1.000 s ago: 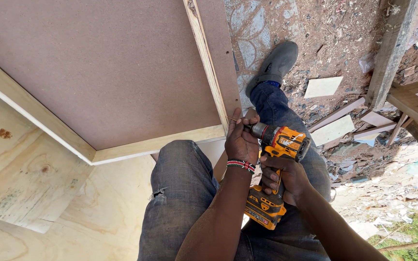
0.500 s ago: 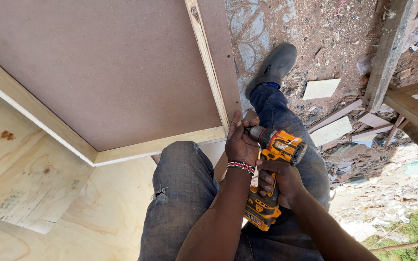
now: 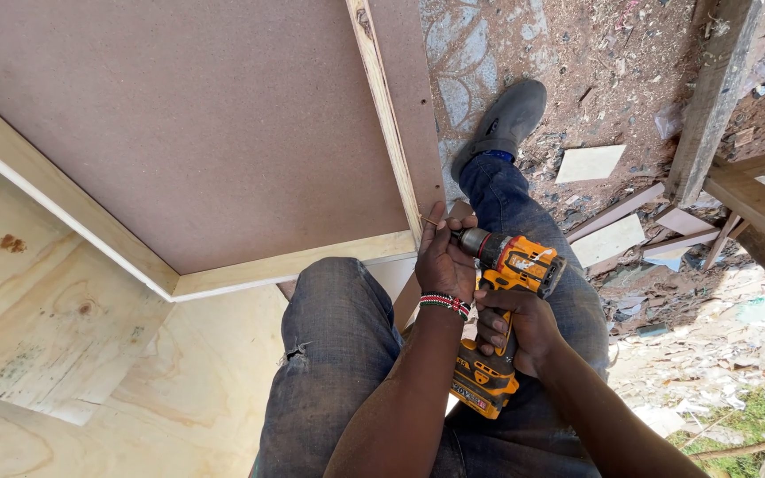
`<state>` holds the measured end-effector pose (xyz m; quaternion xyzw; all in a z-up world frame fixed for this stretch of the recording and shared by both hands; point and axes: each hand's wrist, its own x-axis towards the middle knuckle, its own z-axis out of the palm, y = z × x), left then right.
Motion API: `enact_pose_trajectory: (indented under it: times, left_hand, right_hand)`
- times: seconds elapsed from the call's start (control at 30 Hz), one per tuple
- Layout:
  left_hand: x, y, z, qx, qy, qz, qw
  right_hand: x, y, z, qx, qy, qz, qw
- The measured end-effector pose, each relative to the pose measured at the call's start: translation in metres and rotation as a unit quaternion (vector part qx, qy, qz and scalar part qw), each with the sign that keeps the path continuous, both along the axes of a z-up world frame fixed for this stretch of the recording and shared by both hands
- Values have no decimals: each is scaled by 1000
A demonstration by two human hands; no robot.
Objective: Attaching a wooden frame to a structure using a power drill and screws
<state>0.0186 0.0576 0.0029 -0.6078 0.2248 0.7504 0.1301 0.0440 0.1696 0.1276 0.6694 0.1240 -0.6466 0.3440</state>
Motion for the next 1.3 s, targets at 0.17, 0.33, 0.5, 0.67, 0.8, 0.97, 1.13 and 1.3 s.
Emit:
enact_pose_trajectory:
  times: [0.17, 0.33, 0.5, 0.67, 0.8, 0.97, 1.13, 1.3]
  left_hand:
    - [-2, 2, -2, -5, -1, 3, 1000]
    - [-25, -5, 20, -8, -22, -84, 996]
    - [-82, -62, 32, -56, -87, -769, 630]
    - [-180, -75, 41, -225, -17, -875, 429]
    - [-165, -80, -4, -277, 21, -894, 350]
    - [-182, -89, -9, -250, 84, -915, 304]
    - [-245, -91, 26, -97, 90, -952, 274]
    - [-260, -98, 10, -29, 113, -958, 262]
  right_hand:
    - [2, 0, -5, 2, 8, -1, 1000]
    - [5, 0, -9, 2, 13, -14, 1000]
    - [10, -7, -11, 9, 8, -28, 1000]
    - [18, -10, -23, -1, 10, -25, 1000]
    - [12, -14, -20, -1, 32, -28, 999]
    - [8, -15, -21, 11, 47, -16, 999]
    - [23, -18, -28, 13, 41, -7, 999]
    - [37, -20, -34, 14, 20, 2, 1000]
